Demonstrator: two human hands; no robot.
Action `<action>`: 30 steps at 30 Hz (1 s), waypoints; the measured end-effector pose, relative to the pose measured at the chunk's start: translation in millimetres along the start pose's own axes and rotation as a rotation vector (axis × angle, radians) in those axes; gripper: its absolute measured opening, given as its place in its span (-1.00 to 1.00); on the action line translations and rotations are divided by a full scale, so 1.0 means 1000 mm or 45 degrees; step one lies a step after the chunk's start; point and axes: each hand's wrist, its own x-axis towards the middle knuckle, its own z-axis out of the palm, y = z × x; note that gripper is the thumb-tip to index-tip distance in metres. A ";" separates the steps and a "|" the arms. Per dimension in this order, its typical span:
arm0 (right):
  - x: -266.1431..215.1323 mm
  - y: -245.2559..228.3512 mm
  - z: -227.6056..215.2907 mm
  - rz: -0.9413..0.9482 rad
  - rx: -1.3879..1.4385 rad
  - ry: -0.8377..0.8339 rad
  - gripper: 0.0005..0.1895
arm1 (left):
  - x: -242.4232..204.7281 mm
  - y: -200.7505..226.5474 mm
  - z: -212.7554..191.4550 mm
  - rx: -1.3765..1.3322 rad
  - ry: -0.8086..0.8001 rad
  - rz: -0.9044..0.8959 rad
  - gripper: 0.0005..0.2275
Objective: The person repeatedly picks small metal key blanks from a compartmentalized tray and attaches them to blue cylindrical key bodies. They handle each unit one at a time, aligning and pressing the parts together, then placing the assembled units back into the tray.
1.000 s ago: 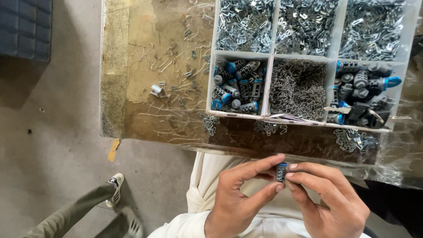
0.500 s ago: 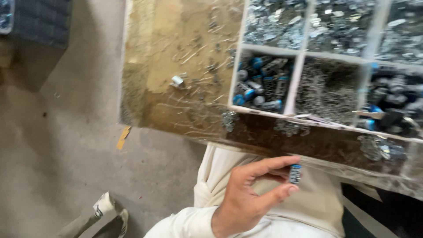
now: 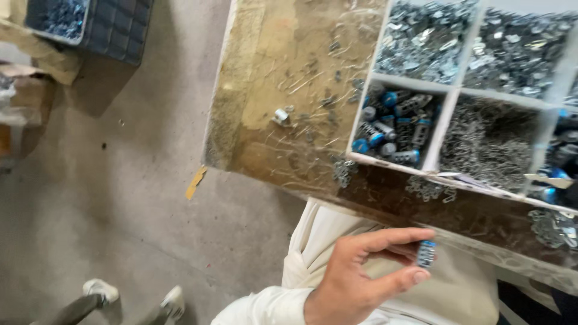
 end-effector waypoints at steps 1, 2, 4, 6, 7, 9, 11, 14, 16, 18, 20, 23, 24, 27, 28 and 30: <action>-0.001 0.000 -0.001 0.005 -0.013 0.000 -0.62 | -0.001 -0.001 -0.003 0.047 0.027 0.034 -0.60; 0.001 0.000 -0.004 -0.017 -0.013 -0.005 -0.62 | -0.002 -0.002 -0.007 0.093 0.053 0.069 -0.61; 0.013 -0.009 -0.017 -0.116 0.020 -0.028 -0.60 | 0.000 -0.007 -0.015 0.103 0.127 0.123 -0.60; 0.025 -0.030 -0.038 -0.252 0.085 -0.071 -0.59 | 0.004 -0.012 -0.023 0.031 0.195 0.132 -0.57; 0.032 -0.042 -0.046 -0.395 0.182 -0.133 -0.58 | 0.004 -0.014 -0.028 0.047 0.227 0.144 -0.57; 0.041 -0.068 -0.027 -0.652 0.358 -0.223 -0.57 | 0.004 -0.017 -0.036 0.088 0.310 0.167 -0.55; 0.041 -0.093 0.013 -0.575 0.334 -0.068 -0.54 | 0.005 -0.020 -0.039 0.033 0.346 0.165 -0.54; 0.039 -0.094 0.046 -0.577 0.223 0.029 -0.50 | 0.003 -0.017 -0.044 0.022 0.385 0.167 -0.54; 0.039 -0.095 0.056 -0.614 0.134 0.042 -0.50 | 0.000 -0.013 -0.046 0.033 0.419 0.200 -0.55; 0.043 -0.100 0.060 -0.621 0.066 0.052 -0.51 | -0.003 -0.008 -0.049 0.051 0.450 0.234 -0.56; 0.052 -0.110 0.060 -0.632 -0.047 0.054 -0.49 | -0.004 -0.002 -0.051 -0.030 0.472 0.238 -0.56; 0.061 -0.125 0.060 -0.637 -0.151 0.037 -0.44 | -0.007 0.005 -0.053 -0.078 0.470 0.236 -0.57; 0.063 -0.127 0.061 -0.637 -0.175 0.027 -0.41 | -0.007 0.006 -0.053 -0.082 0.464 0.232 -0.57; 0.063 -0.126 0.065 -0.638 -0.200 0.068 -0.44 | -0.007 0.008 -0.052 -0.105 0.459 0.238 -0.57; 0.062 -0.125 0.067 -0.618 -0.202 0.065 -0.46 | -0.007 0.008 -0.052 -0.109 0.456 0.231 -0.57; 0.062 -0.123 0.070 -0.580 -0.206 0.058 -0.49 | -0.006 0.007 -0.051 -0.120 0.451 0.220 -0.57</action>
